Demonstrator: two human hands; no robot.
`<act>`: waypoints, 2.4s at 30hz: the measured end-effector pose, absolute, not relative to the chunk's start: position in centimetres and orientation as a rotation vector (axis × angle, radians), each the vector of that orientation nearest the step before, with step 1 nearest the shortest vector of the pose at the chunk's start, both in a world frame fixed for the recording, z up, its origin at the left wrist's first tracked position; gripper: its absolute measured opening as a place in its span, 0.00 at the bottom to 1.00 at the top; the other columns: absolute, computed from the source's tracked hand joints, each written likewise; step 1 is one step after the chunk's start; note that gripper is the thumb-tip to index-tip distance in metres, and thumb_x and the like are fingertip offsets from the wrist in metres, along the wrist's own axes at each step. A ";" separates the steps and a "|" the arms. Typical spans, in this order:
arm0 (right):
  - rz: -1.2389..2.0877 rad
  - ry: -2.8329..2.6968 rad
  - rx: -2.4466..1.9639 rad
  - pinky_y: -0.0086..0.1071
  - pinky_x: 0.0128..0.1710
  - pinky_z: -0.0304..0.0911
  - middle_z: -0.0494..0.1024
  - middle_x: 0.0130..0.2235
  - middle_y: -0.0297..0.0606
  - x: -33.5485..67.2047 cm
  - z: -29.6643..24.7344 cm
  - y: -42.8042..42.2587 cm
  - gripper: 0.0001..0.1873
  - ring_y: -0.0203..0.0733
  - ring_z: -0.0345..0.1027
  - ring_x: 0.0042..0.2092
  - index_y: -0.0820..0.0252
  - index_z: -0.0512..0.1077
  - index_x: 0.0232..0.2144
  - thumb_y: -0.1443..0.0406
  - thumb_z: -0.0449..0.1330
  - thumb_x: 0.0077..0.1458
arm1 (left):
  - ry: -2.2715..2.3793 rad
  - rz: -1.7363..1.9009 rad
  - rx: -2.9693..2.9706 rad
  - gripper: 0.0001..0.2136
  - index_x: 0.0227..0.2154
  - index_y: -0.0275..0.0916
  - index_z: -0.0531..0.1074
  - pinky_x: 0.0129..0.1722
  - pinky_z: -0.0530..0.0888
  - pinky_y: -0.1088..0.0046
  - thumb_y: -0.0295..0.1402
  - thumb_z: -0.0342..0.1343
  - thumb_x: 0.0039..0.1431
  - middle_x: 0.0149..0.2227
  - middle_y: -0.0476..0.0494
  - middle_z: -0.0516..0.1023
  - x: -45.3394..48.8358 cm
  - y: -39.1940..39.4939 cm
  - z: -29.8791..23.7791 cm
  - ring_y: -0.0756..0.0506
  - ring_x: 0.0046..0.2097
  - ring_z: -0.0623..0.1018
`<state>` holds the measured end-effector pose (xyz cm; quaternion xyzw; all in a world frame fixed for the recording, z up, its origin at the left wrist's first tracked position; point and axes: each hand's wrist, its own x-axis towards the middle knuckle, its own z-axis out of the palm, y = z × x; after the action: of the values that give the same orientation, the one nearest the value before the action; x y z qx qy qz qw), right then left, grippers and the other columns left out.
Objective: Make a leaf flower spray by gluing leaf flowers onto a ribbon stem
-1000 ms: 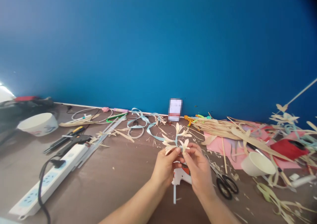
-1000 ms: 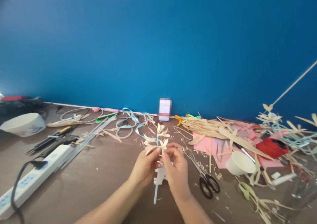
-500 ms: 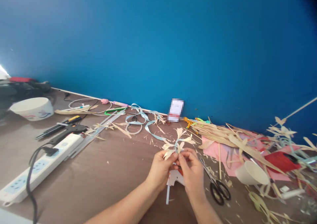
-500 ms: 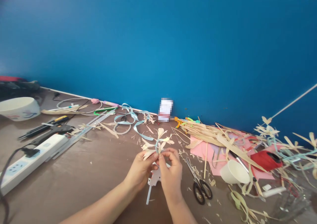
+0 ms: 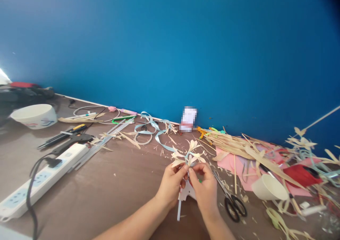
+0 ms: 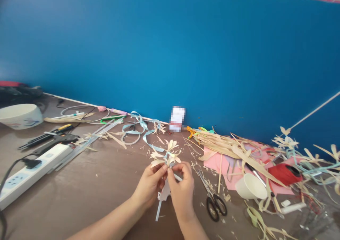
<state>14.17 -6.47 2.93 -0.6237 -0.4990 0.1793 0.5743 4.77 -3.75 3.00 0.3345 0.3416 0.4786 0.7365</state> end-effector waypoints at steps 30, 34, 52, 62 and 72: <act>0.638 -1.126 -1.391 0.30 0.29 0.61 0.71 0.25 0.35 15.4 3.4 -6.5 0.09 0.38 0.64 0.28 0.60 0.68 0.25 0.59 0.57 0.48 | 0.804 1.073 0.741 0.07 0.21 0.34 0.69 0.15 0.53 0.81 0.32 0.60 0.39 0.16 0.53 0.67 4.1 -3.3 4.0 0.58 0.15 0.58; 0.552 -1.502 -1.605 0.31 0.30 0.60 0.70 0.27 0.34 17.7 5.7 -7.4 0.12 0.39 0.64 0.29 0.57 0.69 0.34 0.60 0.58 0.45 | 0.895 1.248 0.720 0.06 0.21 0.33 0.70 0.16 0.51 0.82 0.31 0.60 0.38 0.19 0.51 0.71 2.4 -1.0 4.4 0.59 0.16 0.55; 0.738 -1.733 -1.700 0.39 0.45 0.60 0.70 0.46 0.42 19.9 1.5 -11.2 0.18 0.48 0.64 0.47 0.56 0.62 0.48 0.64 0.50 0.54 | 0.971 1.077 0.653 0.07 0.21 0.33 0.72 0.18 0.59 0.83 0.31 0.60 0.36 0.22 0.48 0.73 1.7 1.1 1.5 0.56 0.20 0.63; 0.944 -1.563 -1.673 0.34 0.46 0.58 0.71 0.46 0.40 19.4 1.9 -10.9 0.18 0.45 0.64 0.47 0.56 0.64 0.46 0.62 0.54 0.51 | 0.861 0.965 0.676 0.06 0.24 0.35 0.71 0.26 0.66 0.81 0.30 0.59 0.39 0.25 0.46 0.76 2.6 -0.3 1.7 0.50 0.31 0.75; 1.297 -0.950 -1.343 0.30 0.28 0.58 0.69 0.27 0.35 19.5 1.4 -11.0 0.18 0.36 0.61 0.27 0.61 0.69 0.37 0.56 0.60 0.46 | 0.994 0.858 0.714 0.07 0.22 0.34 0.69 0.24 0.65 0.80 0.28 0.58 0.35 0.22 0.47 0.74 3.1 -0.5 1.5 0.51 0.27 0.74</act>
<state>19.47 -10.95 1.44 -0.5555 -0.3926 0.5363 0.4997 3.09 -0.46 1.51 0.3249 0.4520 0.3902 0.7334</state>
